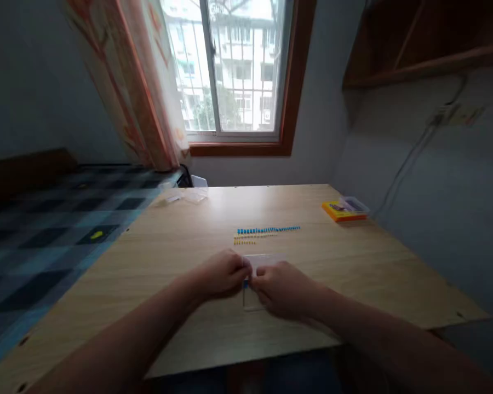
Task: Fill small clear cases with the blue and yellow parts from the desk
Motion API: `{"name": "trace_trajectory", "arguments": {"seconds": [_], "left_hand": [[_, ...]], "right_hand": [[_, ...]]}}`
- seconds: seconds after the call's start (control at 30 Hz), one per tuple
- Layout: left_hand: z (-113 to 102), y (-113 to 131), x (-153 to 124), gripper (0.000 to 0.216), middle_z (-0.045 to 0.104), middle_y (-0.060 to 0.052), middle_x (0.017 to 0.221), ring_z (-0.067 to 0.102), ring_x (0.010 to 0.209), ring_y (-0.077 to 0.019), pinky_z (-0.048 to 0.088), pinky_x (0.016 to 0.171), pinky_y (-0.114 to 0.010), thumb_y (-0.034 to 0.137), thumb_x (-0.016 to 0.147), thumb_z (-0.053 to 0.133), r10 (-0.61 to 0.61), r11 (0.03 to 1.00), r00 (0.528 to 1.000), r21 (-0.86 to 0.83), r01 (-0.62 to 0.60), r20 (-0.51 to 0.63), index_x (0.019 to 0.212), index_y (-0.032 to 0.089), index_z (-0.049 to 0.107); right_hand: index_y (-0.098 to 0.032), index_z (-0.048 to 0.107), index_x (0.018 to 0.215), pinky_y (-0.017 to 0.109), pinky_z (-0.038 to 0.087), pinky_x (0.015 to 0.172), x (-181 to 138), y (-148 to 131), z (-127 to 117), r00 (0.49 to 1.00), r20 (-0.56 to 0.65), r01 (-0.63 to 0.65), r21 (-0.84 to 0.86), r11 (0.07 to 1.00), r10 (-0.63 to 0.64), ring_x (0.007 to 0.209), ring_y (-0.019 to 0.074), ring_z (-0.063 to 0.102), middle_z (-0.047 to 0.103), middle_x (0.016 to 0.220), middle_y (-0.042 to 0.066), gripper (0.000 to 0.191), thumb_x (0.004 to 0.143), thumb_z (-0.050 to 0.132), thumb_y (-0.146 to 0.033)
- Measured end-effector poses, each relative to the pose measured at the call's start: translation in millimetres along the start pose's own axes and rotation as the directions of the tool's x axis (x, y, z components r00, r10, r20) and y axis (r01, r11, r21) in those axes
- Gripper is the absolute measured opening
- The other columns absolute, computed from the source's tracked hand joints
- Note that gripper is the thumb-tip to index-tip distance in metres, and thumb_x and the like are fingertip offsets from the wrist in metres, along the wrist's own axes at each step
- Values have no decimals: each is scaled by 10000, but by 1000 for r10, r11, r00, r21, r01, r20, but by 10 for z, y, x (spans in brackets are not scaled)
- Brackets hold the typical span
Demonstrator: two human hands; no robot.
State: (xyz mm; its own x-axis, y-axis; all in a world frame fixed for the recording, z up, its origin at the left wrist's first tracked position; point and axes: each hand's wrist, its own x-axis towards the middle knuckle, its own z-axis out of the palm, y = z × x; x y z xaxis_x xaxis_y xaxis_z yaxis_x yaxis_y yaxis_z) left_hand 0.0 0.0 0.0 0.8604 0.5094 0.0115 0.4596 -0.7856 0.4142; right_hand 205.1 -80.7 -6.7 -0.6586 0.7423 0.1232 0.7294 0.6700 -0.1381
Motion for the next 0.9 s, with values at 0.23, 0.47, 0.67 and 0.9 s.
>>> {"name": "trace_trajectory", "arguments": {"seconds": [0.23,0.47,0.67,0.9], "left_hand": [[-10,-7,2,303,678,-20,648,584,593,-142,387,603,-238,265,919,487,-13,1000,1000,13,13,-8,740,185,718],[-17,-1,-6,298,656,-13,622,564,567,-138,370,582,-241,263,913,496,-23,1000,1000,16,23,0,714,178,699],[-26,13,-1,296,639,-7,613,533,554,-134,350,574,-245,285,910,499,-22,1000,1000,6,22,-6,704,183,687],[-22,-94,-22,457,586,-9,612,516,568,-140,353,582,-249,462,997,416,50,996,998,-71,-53,-38,694,171,596]], "right_hand": [[-156,689,905,272,405,653,0,-1,1,999,-27,22,30,999,-22,740,143,657,739,934,54,153,910,538,-177],[-163,682,886,271,383,627,-5,-4,10,999,-35,20,7,1000,-19,704,141,643,736,912,44,144,911,543,-192],[-158,689,916,277,390,636,-8,-28,-34,1000,-13,27,5,1000,-27,728,150,651,738,941,56,170,925,522,-187],[-179,675,957,280,382,643,-41,4,4,995,-78,58,53,997,-53,728,142,627,728,956,36,152,911,531,-190]]}}
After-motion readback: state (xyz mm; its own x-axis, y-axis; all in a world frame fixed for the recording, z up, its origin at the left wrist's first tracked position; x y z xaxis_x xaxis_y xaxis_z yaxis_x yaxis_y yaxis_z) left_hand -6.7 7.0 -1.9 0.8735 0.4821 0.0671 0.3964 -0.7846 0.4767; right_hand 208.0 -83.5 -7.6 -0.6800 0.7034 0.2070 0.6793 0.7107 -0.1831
